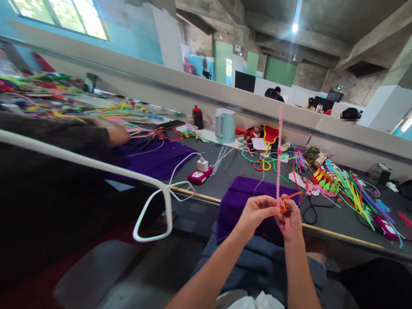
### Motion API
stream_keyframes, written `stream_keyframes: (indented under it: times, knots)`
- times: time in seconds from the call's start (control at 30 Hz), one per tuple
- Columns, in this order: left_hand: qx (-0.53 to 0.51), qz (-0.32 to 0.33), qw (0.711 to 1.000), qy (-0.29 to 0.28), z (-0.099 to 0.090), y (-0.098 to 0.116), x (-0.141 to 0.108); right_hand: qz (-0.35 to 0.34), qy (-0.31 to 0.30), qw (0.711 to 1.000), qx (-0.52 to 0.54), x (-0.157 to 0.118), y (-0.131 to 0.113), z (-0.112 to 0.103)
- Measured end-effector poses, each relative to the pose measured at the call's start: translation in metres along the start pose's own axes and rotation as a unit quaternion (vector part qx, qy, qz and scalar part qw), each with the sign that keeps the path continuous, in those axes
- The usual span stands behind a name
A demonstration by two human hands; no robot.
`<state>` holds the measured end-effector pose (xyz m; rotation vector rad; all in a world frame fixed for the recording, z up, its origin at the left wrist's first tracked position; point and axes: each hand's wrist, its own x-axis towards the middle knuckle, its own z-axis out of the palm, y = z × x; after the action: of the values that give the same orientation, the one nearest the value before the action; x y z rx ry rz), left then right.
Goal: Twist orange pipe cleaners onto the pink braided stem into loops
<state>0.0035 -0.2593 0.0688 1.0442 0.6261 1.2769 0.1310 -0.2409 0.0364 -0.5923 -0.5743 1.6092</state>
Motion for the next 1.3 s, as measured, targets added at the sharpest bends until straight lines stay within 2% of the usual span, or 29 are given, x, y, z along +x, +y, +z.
stream_keyframes:
  times: [0.1,0.2,0.33,0.53,0.77,1.03,1.3]
  knots:
    - [-0.068,-0.059,0.996,0.013,-0.001,-0.002,0.002,-0.012,-0.052,0.997,0.059,-0.006,-0.004,0.002]
    - [-0.119,-0.102,0.988,0.010,-0.001,-0.003,0.003,-0.029,-0.058,0.998,0.015,-0.013,-0.005,0.001]
    - [-0.143,-0.126,0.982,0.000,-0.001,-0.004,0.003,-0.047,-0.080,0.993,-0.071,-0.020,-0.006,-0.001]
    - [-0.149,-0.137,0.979,0.006,0.001,-0.002,0.002,-0.102,-0.115,0.984,-0.089,-0.022,-0.006,0.004]
    - [-0.117,-0.073,0.989,0.061,0.005,0.000,0.000,-0.164,-0.063,0.979,-0.106,-0.020,-0.002,0.006]
    - [-0.032,0.025,0.991,0.131,0.010,-0.001,-0.003,-0.191,0.011,0.975,-0.110,-0.017,0.006,0.005]
    - [0.029,0.073,0.983,0.165,0.012,-0.007,-0.002,-0.207,0.072,0.970,-0.106,-0.014,0.012,0.008]
